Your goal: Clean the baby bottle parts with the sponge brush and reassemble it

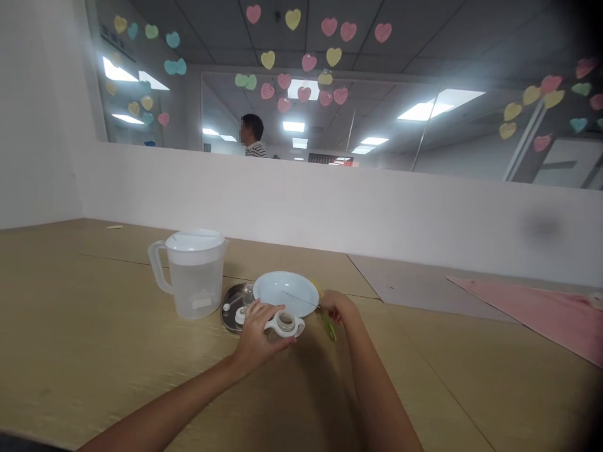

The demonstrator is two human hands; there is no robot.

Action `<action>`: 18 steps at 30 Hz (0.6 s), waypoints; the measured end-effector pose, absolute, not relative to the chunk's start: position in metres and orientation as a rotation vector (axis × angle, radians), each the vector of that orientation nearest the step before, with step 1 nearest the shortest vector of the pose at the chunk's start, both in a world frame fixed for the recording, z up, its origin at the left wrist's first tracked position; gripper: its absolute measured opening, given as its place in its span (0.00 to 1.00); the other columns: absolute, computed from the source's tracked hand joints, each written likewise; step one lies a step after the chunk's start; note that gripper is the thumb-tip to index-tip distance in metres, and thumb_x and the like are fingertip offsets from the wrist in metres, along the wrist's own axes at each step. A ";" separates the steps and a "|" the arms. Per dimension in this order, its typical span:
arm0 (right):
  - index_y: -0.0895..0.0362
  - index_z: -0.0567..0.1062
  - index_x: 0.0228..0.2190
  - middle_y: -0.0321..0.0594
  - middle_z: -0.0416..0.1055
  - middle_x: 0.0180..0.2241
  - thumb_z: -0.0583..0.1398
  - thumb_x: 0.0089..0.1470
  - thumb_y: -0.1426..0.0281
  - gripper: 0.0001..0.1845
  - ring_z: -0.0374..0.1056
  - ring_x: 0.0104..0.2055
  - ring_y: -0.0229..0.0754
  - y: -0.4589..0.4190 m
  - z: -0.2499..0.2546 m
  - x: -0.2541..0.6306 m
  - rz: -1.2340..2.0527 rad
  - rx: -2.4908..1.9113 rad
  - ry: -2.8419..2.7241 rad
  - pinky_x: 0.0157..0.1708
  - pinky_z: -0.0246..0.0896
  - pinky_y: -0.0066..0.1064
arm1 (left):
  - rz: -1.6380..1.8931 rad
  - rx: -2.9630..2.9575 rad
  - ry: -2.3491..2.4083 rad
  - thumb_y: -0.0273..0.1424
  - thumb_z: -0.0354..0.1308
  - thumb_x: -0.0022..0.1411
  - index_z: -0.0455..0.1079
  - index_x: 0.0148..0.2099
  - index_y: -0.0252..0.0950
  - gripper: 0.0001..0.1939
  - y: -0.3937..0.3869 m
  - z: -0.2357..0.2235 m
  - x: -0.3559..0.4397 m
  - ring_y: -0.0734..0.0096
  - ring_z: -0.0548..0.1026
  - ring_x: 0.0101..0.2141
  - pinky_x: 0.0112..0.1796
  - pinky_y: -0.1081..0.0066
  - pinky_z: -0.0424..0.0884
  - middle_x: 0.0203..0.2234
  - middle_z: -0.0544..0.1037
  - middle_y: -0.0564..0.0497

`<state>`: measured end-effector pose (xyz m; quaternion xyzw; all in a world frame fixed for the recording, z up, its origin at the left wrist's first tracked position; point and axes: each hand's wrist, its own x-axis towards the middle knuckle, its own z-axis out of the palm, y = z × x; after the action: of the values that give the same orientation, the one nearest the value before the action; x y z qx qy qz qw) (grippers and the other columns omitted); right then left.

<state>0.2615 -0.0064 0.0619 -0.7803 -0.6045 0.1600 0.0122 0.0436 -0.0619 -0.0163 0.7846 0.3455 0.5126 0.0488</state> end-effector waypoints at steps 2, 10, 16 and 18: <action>0.63 0.75 0.22 0.43 0.70 0.18 0.61 0.43 0.70 0.08 0.70 0.24 0.43 -0.008 0.070 0.260 0.480 -2.417 -1.937 0.26 0.62 0.29 | 1.561 2.356 1.102 0.46 0.63 0.47 0.66 0.51 0.39 0.30 -0.062 -0.018 0.043 0.59 0.70 0.44 0.54 0.52 0.56 0.40 0.75 0.47; 0.63 0.76 0.32 0.47 0.74 0.25 0.59 0.47 0.71 0.10 0.71 0.27 0.42 -0.022 0.106 0.250 0.257 -2.340 -2.076 0.28 0.62 0.29 | 1.541 2.327 1.232 0.48 0.62 0.48 0.67 0.48 0.40 0.27 -0.060 -0.025 0.041 0.57 0.68 0.47 0.54 0.53 0.53 0.42 0.74 0.47; 0.59 0.76 0.37 0.48 0.75 0.35 0.62 0.46 0.68 0.14 0.72 0.38 0.46 -0.022 0.107 0.225 0.107 -2.276 -2.223 0.33 0.64 0.29 | 1.509 2.464 1.212 0.45 0.51 0.59 0.65 0.51 0.38 0.22 -0.039 -0.015 0.015 0.59 0.67 0.48 0.52 0.56 0.56 0.47 0.72 0.46; 0.59 0.76 0.39 0.50 0.74 0.39 0.64 0.44 0.68 0.17 0.71 0.42 0.49 -0.018 0.101 0.215 0.051 -2.274 -2.259 0.36 0.64 0.31 | 1.491 2.415 1.362 0.43 0.46 0.62 0.66 0.51 0.38 0.20 -0.024 -0.016 0.001 0.60 0.67 0.48 0.49 0.58 0.60 0.46 0.73 0.45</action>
<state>0.2149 -0.0182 0.1012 -0.7089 -0.7044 0.0159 -0.0319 0.0008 -0.0243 -0.0159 0.7672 0.4326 0.4735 -0.0032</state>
